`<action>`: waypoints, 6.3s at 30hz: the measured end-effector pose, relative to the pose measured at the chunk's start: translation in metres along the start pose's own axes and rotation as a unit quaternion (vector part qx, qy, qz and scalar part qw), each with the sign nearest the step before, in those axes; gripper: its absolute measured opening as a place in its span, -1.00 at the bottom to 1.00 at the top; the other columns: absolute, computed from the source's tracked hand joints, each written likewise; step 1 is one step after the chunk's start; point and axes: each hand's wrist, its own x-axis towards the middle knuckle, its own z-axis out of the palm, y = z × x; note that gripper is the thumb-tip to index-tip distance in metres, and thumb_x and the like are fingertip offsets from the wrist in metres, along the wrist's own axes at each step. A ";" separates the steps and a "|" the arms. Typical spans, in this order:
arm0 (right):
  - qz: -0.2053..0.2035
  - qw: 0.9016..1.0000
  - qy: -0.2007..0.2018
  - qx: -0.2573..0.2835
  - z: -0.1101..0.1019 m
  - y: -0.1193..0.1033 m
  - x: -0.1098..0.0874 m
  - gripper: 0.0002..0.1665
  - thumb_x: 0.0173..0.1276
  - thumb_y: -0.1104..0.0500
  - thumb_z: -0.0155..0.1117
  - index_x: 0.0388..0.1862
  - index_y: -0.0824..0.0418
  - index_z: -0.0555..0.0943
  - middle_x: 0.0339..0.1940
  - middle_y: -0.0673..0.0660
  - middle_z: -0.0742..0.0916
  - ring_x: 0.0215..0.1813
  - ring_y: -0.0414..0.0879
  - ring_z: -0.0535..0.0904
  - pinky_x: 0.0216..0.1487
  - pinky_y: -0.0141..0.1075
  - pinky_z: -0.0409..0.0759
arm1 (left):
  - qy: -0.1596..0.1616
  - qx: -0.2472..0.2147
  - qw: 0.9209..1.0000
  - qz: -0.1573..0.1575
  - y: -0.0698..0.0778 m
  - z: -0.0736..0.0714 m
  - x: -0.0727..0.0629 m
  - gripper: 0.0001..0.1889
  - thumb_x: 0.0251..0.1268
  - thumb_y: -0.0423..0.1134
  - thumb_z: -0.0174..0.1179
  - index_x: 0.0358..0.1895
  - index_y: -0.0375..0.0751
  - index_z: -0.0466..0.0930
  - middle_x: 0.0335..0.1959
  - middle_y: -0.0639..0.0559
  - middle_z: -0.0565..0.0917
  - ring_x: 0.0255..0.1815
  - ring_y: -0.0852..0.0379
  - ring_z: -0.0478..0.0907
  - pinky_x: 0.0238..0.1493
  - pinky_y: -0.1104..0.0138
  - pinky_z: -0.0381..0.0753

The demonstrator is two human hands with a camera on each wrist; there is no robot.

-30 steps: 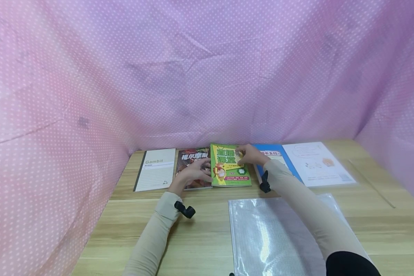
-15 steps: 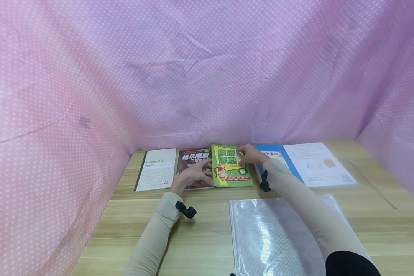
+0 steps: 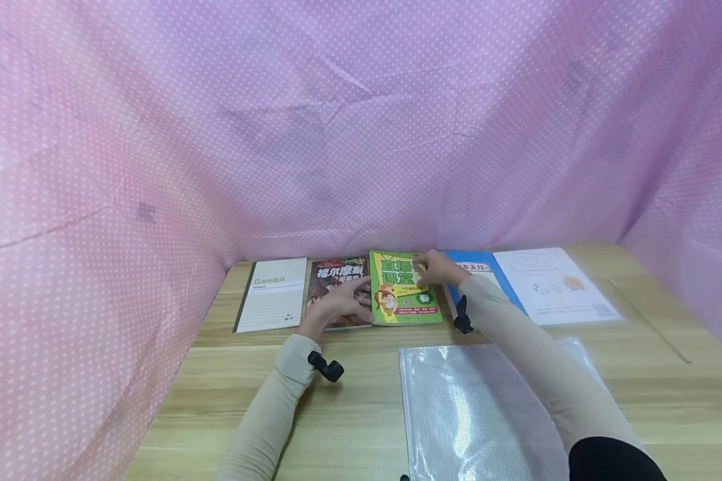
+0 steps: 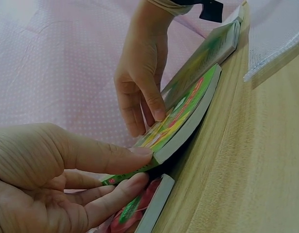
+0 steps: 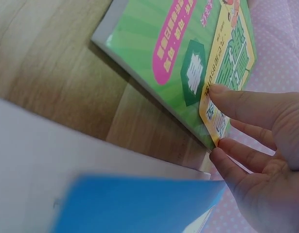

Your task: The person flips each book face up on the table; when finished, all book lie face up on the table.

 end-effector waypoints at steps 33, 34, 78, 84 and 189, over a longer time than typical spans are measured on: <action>-0.003 1.000 0.008 -0.010 0.003 -0.003 -0.006 -0.31 0.30 0.29 0.44 0.38 0.44 0.48 0.41 0.46 0.51 0.13 0.17 0.55 0.09 0.00 0.63 | 0.015 0.030 0.999 -0.005 -0.003 0.004 0.002 0.05 0.11 -0.49 0.46 0.65 -0.10 0.05 0.53 -0.19 0.31 0.39 -0.15 0.49 0.24 0.08 0.64; -0.002 1.000 0.008 -0.010 0.003 -0.003 -0.006 -0.31 0.30 0.29 0.44 0.38 0.44 0.48 0.41 0.46 0.51 0.15 0.19 0.54 0.11 0.02 0.63 | 0.015 0.030 0.999 -0.005 -0.003 0.004 0.002 0.05 0.11 -0.49 0.46 0.65 -0.11 0.05 0.53 -0.19 0.31 0.39 -0.15 0.49 0.25 0.08 0.64; -0.002 1.000 0.009 -0.001 0.003 0.001 -0.003 -0.33 0.28 0.30 0.44 0.37 0.41 0.51 0.26 0.42 0.62 -0.15 0.03 0.45 -0.19 -0.23 0.48 | 0.024 0.030 0.999 0.008 -0.001 0.010 0.001 -0.01 0.07 -0.49 0.47 0.61 -0.16 0.16 0.55 -0.09 0.35 0.42 -0.11 0.44 0.23 0.13 0.65; -0.007 1.000 0.005 0.002 0.002 0.003 -0.005 -0.32 0.30 0.31 0.42 0.39 0.43 0.48 0.24 0.43 0.62 -0.16 0.06 0.48 -0.20 -0.18 0.50 | 0.024 0.031 0.999 0.011 -0.002 0.010 0.002 -0.04 0.06 -0.49 0.47 0.58 -0.17 0.21 0.40 -0.14 0.49 0.37 -0.09 0.46 0.24 0.12 0.64; 0.051 0.995 0.026 0.081 -0.074 0.120 -0.045 -0.01 0.21 0.34 0.50 0.55 0.42 0.23 0.54 0.51 0.29 0.56 0.49 0.11 0.52 0.40 0.05 | 0.078 0.025 0.995 0.049 0.042 0.160 0.038 -0.20 -0.08 -0.48 0.57 0.36 -0.22 0.50 -0.08 0.12 0.64 -0.11 0.30 0.52 -0.03 0.48 0.61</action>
